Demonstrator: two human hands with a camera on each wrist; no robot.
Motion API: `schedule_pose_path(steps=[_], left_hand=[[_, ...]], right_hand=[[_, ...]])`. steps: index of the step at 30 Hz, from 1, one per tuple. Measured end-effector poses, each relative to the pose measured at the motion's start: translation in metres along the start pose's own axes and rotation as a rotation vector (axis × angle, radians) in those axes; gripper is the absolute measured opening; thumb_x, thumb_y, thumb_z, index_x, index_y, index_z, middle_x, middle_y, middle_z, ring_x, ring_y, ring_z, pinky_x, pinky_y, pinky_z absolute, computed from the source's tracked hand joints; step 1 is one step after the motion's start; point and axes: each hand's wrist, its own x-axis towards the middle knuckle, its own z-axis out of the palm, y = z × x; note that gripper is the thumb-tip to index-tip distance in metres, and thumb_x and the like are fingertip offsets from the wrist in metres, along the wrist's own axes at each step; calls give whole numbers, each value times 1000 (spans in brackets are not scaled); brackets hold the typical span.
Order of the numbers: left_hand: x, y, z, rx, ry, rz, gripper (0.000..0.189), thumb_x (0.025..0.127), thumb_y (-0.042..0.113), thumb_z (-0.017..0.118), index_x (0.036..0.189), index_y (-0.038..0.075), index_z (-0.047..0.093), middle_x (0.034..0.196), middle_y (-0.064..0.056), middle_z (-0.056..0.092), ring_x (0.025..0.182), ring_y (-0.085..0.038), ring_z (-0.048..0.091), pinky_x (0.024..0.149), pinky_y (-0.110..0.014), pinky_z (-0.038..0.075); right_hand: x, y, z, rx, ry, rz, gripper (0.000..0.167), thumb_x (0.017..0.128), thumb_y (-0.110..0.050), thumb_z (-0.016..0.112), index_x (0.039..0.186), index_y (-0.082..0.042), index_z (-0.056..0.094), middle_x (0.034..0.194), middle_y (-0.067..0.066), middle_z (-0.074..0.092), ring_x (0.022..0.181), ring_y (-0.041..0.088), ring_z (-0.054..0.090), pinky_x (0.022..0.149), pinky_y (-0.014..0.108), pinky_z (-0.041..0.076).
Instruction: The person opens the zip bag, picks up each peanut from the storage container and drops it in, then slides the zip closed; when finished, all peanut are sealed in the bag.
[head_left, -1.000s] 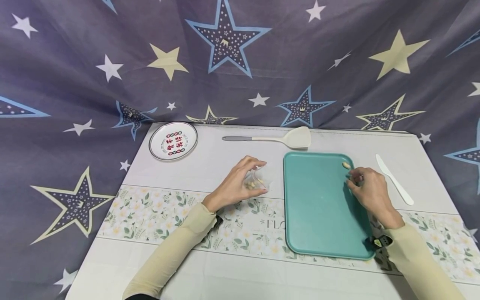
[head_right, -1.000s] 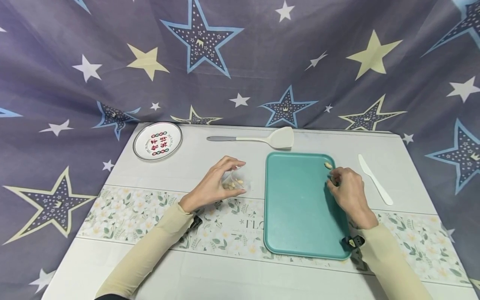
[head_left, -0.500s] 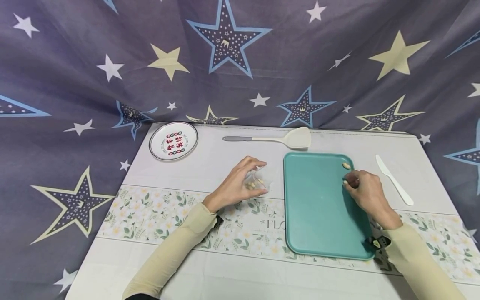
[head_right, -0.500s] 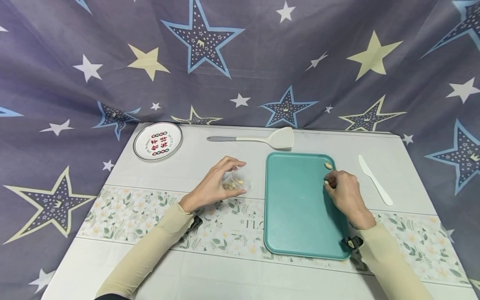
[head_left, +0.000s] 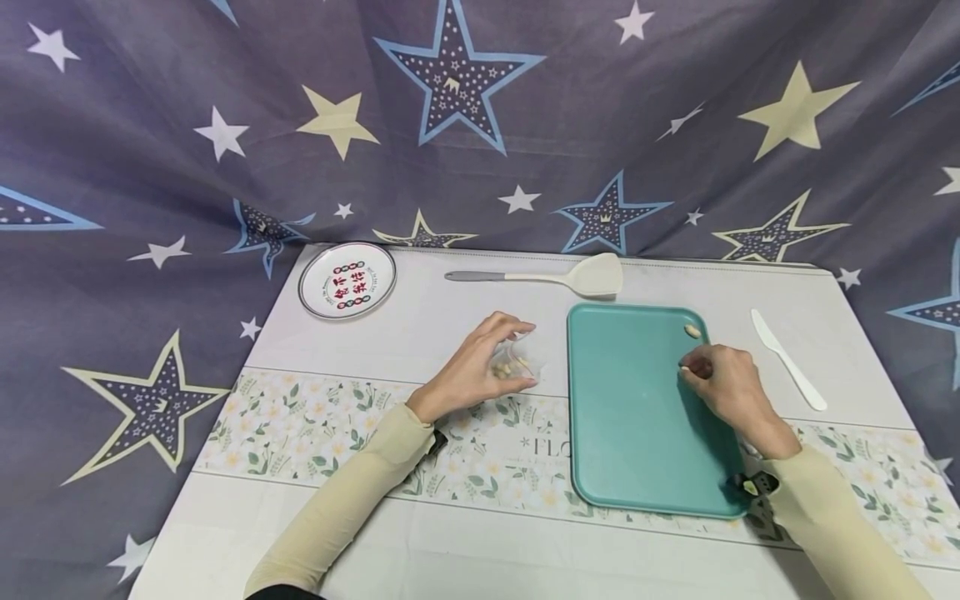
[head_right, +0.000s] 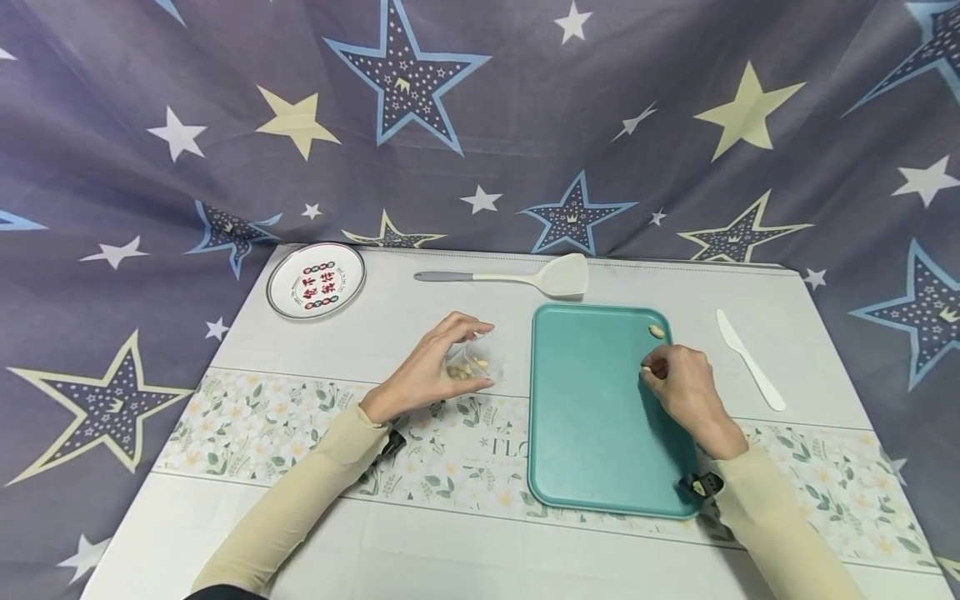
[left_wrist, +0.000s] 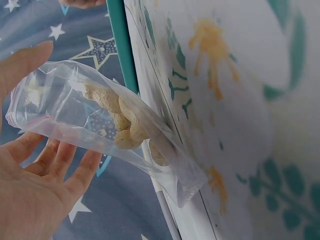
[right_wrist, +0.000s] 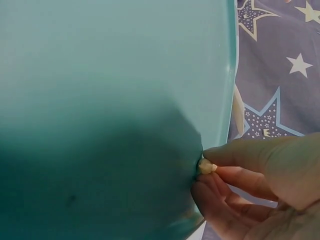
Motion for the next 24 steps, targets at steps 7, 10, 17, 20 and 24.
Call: schedule_pose_path(steps=[7,10,17,20,24], left_hand=[[1,1,0,13,-2,-5,75,80,30,92,145,14,58,137,-2,58,121,-18,59,109,-37,52],[1,1,0,10,-3,-7,75,80,30,92,145,14,58,137,-2,58,121,-19,59,109,-37,52],[0,1,0,6,-5,-11,76,80,31,92,146,13,58,137,-2,57,122,-22,60,110,-37,52],[0,2,-1,2,0,-7,76,80,30,92,145,11,58,137,-2,57,122,-23,60,109,-38,52],[0,2,-1,2,6,0,75,80,30,91,145,11,58,138,-3,58,122,-24,60,109,-39,52]], right_hand=[[0,-9,3,36,3,-30,11,91,-2,76,99,6,76,89,24,76,77,35,74,64,48,62],[0,-15,4,40,31,-52,11,91,-4,77,99,3,77,88,21,77,77,34,74,65,48,61],[7,-33,9,89,71,-80,10,91,-6,78,99,-1,78,88,16,77,76,32,75,64,36,60],[10,-43,13,118,91,-108,10,90,-4,79,99,-2,78,87,15,77,75,31,75,64,35,61],[14,-58,17,161,113,-155,10,90,-3,78,100,-1,78,88,15,77,74,31,75,67,43,64]])
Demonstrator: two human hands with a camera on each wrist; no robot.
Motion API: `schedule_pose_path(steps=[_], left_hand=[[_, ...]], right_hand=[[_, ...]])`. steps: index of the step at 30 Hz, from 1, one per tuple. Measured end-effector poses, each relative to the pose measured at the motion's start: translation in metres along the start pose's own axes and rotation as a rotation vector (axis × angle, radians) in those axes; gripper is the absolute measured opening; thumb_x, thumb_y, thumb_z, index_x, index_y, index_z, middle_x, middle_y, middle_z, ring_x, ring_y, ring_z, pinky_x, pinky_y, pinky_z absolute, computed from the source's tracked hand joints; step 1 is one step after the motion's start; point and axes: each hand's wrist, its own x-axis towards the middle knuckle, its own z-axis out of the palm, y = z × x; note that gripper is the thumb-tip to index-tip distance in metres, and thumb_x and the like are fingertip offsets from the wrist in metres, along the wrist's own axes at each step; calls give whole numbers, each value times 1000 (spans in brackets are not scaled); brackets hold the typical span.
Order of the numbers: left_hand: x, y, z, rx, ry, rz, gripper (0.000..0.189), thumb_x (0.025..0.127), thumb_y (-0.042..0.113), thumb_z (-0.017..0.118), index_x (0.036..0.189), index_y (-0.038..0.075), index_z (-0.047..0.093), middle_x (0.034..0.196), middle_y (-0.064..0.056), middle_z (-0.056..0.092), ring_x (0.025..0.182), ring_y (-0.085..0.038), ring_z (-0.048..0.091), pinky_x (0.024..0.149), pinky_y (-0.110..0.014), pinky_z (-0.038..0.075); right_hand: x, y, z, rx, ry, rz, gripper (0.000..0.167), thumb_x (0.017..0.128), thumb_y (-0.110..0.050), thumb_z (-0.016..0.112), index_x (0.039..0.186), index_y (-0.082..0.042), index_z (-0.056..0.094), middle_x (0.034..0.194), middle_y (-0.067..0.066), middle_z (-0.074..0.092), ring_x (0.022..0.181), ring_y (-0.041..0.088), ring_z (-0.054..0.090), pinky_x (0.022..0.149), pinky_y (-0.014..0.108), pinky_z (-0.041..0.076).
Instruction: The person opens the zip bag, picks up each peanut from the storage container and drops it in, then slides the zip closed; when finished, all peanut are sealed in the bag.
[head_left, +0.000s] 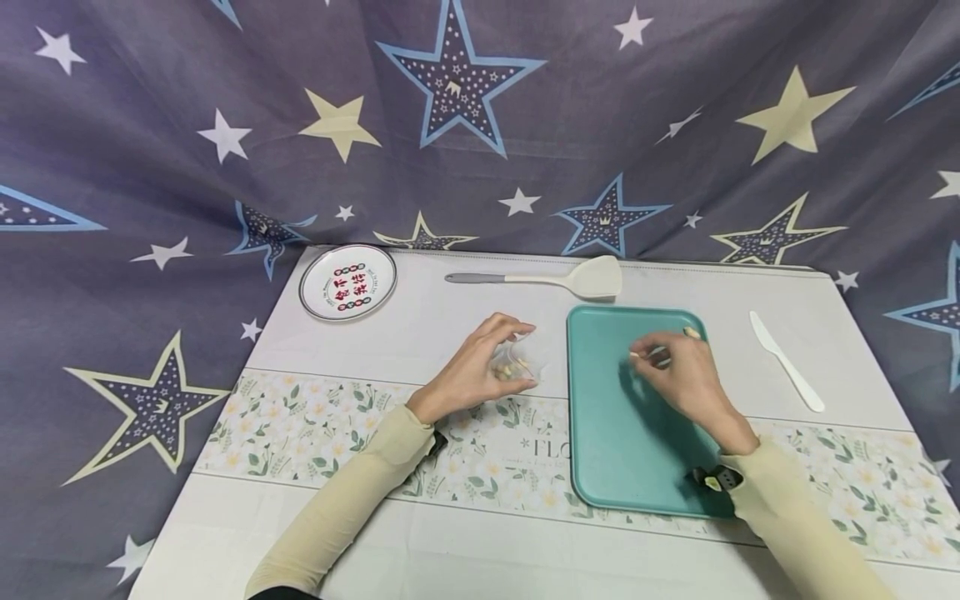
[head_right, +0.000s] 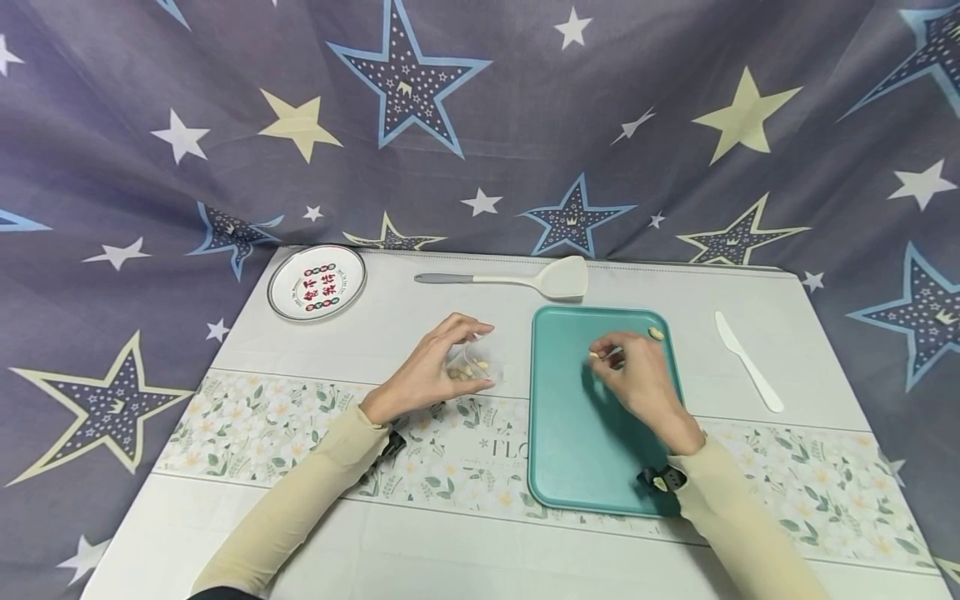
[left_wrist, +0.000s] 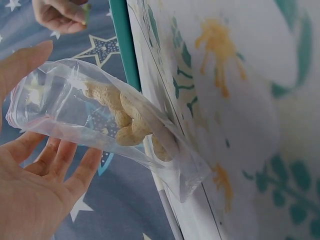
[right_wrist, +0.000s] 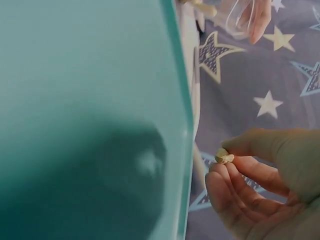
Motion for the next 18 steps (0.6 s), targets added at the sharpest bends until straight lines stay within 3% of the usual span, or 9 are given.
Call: schedule_pose_path(steps=[7,18], left_hand=[[0,-2,0,3,-3,4,75,82,33,90,146,15,57,139,-3,57,123,-23,60,109,-37,52],[0,-1,0,8,-5,2,74,82,32,91,145,14,58,137,-1,57,122,-20,60,109,-36,52]], right_hand=[[10,-23,8,52,-8,-17,10,91,-4,77,101,-2,78,90,14,77,75,29,75,70,45,65],[23,-48,26,103,-53,-18,9,93,-7,77,101,-4,78,89,10,76,77,24,75,72,38,66]])
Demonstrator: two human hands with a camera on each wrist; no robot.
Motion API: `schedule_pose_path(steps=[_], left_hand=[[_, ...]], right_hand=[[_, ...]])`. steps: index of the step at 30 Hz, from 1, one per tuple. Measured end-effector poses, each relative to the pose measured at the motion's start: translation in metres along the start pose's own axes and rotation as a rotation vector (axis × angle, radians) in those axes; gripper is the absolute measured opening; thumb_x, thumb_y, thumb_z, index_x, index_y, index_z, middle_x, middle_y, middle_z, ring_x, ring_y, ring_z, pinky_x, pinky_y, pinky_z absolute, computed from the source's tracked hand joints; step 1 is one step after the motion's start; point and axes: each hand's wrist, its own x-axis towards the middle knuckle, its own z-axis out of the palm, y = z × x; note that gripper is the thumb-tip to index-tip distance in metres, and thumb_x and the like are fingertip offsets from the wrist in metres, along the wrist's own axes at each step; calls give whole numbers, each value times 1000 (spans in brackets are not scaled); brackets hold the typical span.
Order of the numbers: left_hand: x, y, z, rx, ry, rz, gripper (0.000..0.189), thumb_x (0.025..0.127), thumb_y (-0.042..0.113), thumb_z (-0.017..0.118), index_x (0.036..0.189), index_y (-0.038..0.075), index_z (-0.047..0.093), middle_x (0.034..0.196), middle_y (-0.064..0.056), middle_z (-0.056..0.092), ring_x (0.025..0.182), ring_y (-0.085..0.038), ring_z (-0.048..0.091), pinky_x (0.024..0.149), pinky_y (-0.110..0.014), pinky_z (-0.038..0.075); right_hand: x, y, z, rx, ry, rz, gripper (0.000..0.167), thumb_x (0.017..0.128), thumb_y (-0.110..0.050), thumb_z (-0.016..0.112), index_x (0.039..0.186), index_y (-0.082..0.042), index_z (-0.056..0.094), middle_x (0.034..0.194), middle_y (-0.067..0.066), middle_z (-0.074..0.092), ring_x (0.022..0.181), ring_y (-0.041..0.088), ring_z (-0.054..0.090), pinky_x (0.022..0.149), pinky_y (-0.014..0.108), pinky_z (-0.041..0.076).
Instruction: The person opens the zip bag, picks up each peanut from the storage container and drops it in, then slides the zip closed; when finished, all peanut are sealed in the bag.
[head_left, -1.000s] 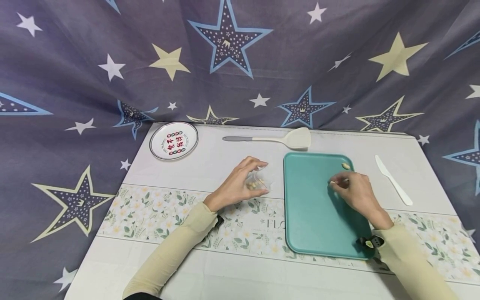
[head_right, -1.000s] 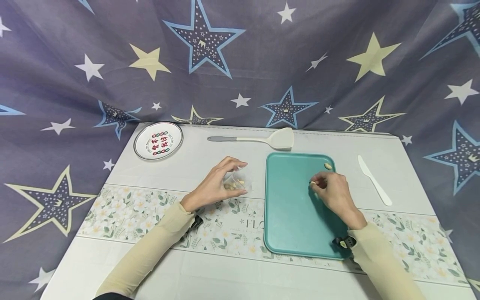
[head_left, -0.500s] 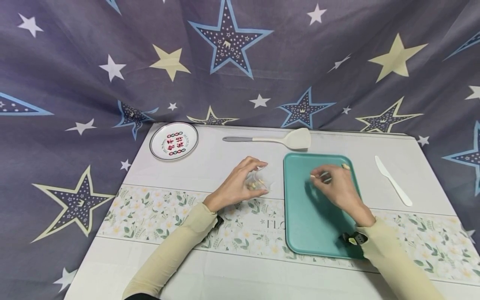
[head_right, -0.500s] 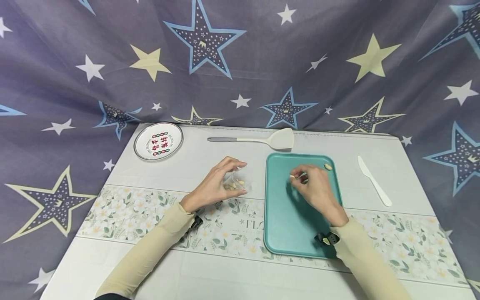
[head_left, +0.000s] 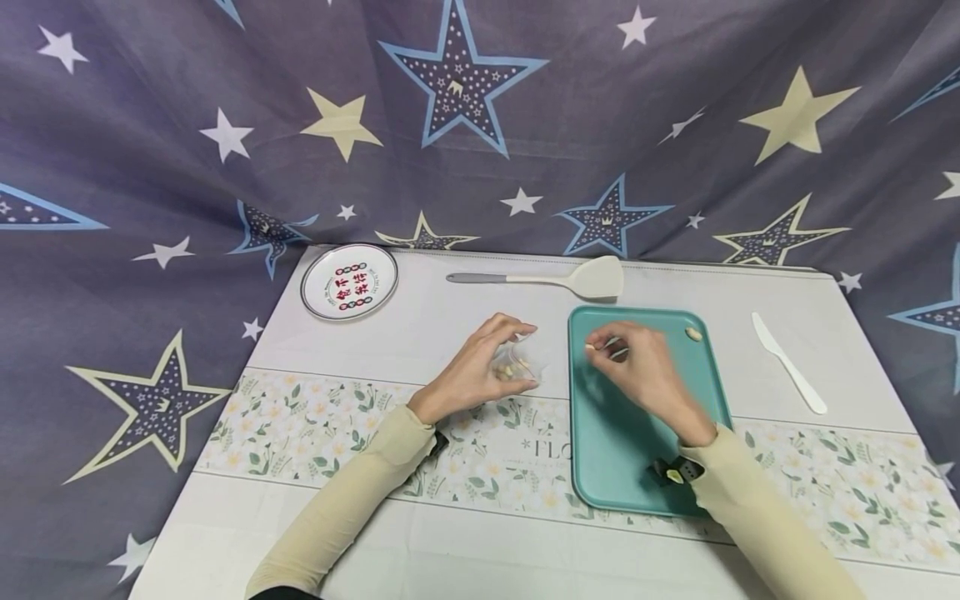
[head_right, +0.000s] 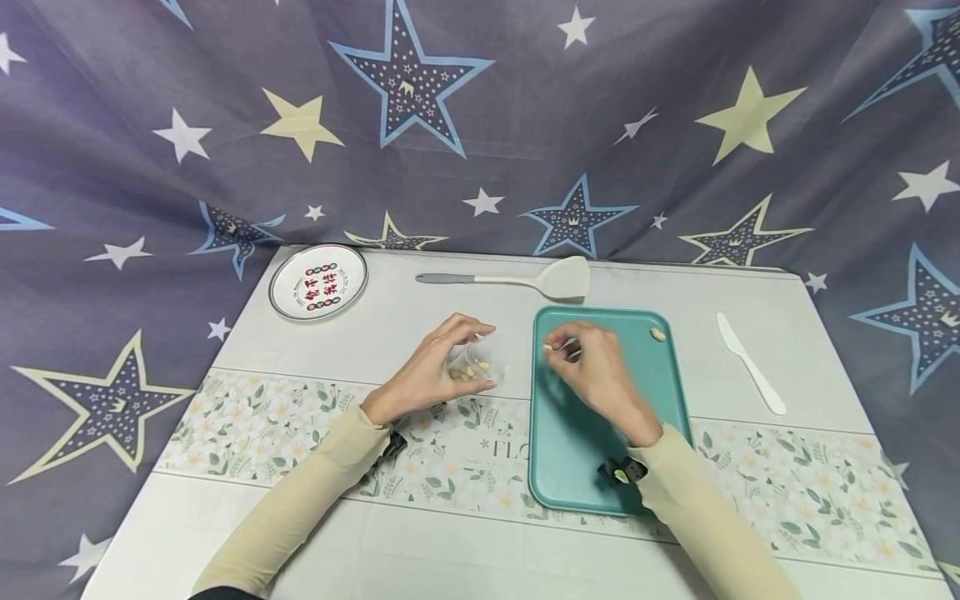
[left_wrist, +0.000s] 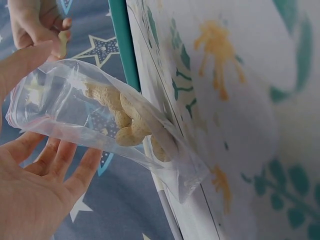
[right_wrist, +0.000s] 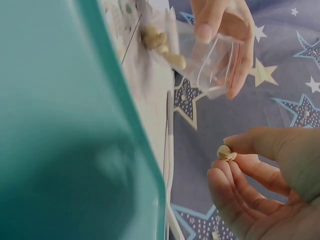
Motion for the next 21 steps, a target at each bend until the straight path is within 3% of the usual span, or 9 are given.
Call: schedule_pose_path(steps=[21], left_hand=[[-1,0,0,13,6,16,76,82,33,90,146,10,56,138,-2,57,123,-19,58,109,-38,52]], right_hand=[[16,-40,40,145,-104,-82,6,95,-13,76,100,-12,79,93,5,74,78,15,71,69,28,63]])
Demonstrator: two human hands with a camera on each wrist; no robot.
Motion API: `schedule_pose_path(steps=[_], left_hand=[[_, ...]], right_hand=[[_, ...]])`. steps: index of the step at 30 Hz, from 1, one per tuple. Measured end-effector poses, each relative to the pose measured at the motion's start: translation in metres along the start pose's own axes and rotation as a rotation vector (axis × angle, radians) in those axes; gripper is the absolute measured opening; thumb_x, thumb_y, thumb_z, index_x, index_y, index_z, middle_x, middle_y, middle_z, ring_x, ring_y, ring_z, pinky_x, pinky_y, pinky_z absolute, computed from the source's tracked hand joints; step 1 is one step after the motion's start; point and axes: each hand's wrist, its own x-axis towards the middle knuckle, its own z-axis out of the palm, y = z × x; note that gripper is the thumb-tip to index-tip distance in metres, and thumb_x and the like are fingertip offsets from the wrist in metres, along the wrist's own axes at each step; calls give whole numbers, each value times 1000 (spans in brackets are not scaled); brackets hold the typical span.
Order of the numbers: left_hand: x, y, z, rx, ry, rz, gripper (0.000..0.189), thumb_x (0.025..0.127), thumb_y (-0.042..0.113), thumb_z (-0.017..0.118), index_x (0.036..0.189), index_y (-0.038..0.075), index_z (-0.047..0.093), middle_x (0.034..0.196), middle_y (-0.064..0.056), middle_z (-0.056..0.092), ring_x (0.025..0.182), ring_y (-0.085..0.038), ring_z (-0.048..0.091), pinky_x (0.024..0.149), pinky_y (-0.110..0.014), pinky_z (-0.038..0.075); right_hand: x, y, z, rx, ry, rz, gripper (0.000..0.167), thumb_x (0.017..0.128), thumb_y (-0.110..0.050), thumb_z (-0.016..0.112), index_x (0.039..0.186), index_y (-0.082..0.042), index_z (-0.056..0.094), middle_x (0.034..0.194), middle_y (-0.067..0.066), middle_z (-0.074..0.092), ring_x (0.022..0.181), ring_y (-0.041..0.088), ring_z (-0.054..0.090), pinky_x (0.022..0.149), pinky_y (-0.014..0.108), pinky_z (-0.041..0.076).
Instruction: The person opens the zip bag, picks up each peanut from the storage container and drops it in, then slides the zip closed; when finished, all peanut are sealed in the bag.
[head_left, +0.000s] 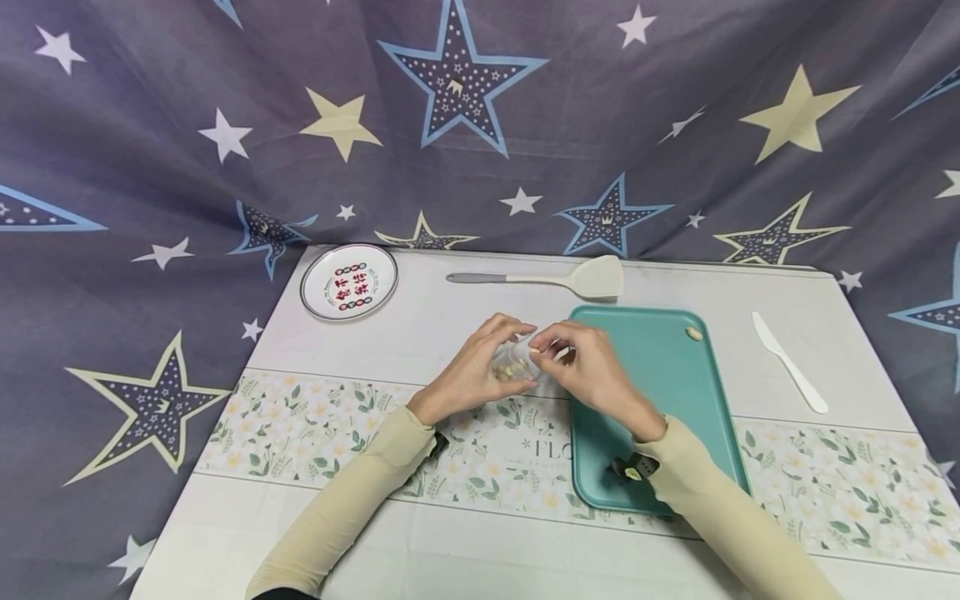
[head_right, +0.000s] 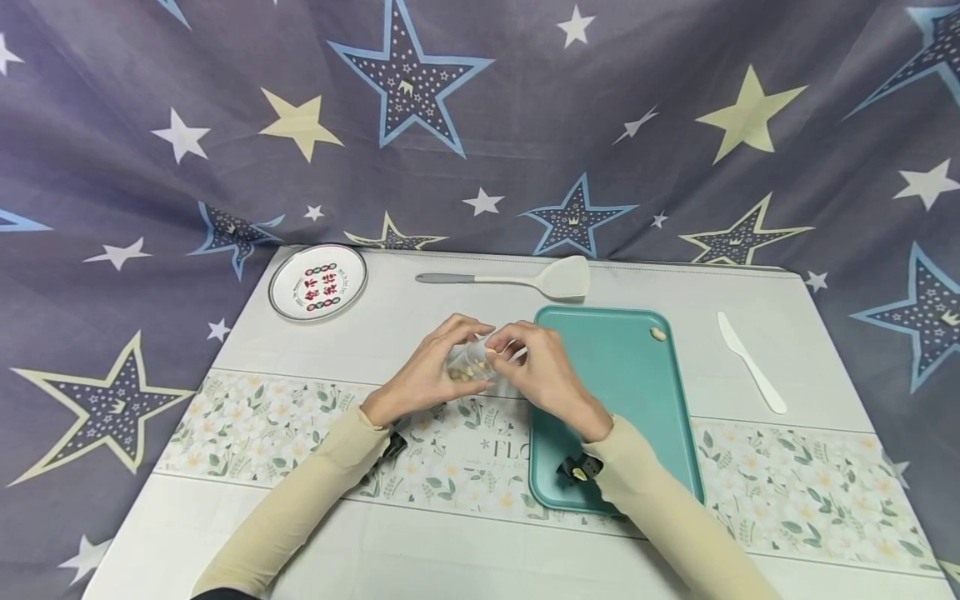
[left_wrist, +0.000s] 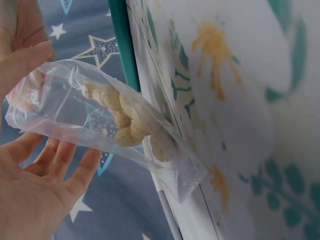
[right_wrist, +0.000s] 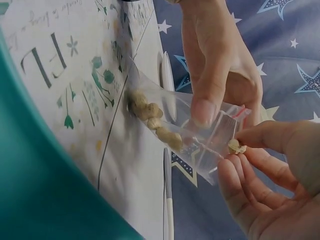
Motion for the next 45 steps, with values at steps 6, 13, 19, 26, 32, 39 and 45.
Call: schedule_pose_path(steps=[6,13,19,26,32,39,45], left_hand=[[0,1,0,2,4,13,76,83,33,90,147,10,56,139,-5,57,127,-21,57,111,-40,51],[0,0,1,-4,10,15,76,82,32,91,146,8,56,139,-5,58,124,-21,58,110,-38,51],[0,-1,1,-8,17,20,76,81,31,91,145,8,57,137,-6,58,120,-21,60,107,-37,53],[0,-1,1,-12,8,10,75,83,32,90,146,10,56,138,-4,57,121,-21,59,107,-39,53],[1,-1,1,-19,2,-2,75,82,32,91,146,12,57,139,-4,57,122,-23,60,109,-39,52],[2,-1,1,-6,0,-9,76,81,30,92,146,12,57,138,-3,57,122,-21,60,109,-37,52],[0,-1,0,-6,-5,-15,75,82,32,91,146,13,57,138,-2,57,122,-21,59,109,-37,52]], right_hand=[[-1,1,2,18,-24,-13,8,96,-17,76,102,-13,79,92,3,75,80,15,71,69,27,62],[-1,2,-4,61,-29,4,10,96,-12,74,105,-9,79,96,5,76,84,17,71,70,28,63],[-4,8,-16,25,-17,22,10,98,-11,73,105,-9,79,98,6,77,85,19,72,73,32,64],[-12,24,-32,-43,-12,48,9,97,-10,73,104,-10,79,97,6,77,86,21,72,72,34,63],[-22,42,-47,-97,0,39,9,96,-7,74,104,-6,78,97,9,77,86,24,74,71,29,64],[-32,64,-62,-162,-6,43,10,96,-7,74,105,-3,77,99,11,78,85,25,75,72,35,65],[-39,79,-73,-209,-27,70,13,94,-4,74,106,0,76,101,16,77,85,30,75,73,44,65]])
